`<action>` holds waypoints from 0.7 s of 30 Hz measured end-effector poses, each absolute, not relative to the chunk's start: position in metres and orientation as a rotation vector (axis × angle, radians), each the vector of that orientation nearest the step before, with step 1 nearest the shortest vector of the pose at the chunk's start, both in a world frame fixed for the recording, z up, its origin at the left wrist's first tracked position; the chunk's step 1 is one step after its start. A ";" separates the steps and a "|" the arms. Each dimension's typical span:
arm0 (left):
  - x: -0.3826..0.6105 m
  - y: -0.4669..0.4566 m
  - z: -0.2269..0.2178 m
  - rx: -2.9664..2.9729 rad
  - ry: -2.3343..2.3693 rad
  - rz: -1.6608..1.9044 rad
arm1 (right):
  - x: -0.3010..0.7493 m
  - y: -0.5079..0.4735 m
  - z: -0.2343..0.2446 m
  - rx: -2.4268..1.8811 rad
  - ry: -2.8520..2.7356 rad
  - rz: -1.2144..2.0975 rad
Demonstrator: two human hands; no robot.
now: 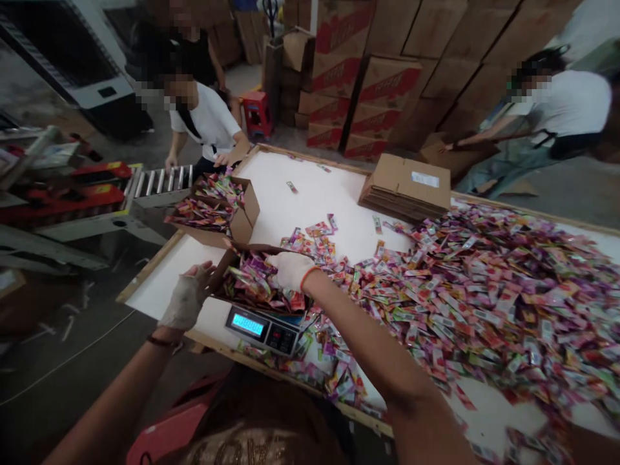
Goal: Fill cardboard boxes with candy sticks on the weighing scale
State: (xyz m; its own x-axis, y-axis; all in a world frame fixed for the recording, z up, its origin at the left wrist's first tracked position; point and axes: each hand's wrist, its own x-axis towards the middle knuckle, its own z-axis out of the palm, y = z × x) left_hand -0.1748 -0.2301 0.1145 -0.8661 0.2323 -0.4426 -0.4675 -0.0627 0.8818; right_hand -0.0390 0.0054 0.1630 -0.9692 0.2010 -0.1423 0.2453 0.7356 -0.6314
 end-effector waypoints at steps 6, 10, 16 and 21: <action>-0.182 -0.288 0.105 -0.578 1.862 1.848 | 0.035 0.030 0.179 0.765 2.790 -1.992; -0.166 -0.311 0.087 -0.707 1.891 1.785 | 0.133 0.059 0.159 1.319 2.594 -2.028; -0.144 -0.311 0.076 -0.728 1.851 1.739 | 0.226 0.015 0.051 1.848 2.207 -1.245; -0.151 -0.298 0.078 -0.676 1.857 1.724 | 0.236 -0.005 0.039 1.841 2.178 -1.160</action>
State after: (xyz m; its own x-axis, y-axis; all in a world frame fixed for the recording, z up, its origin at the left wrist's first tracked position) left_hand -0.1511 -0.2982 0.0779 -0.7440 -0.0144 -0.6680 -0.6672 0.0686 0.7417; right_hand 0.2362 -0.0051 0.0387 -0.2834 0.8217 -0.4945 0.8690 0.0020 -0.4948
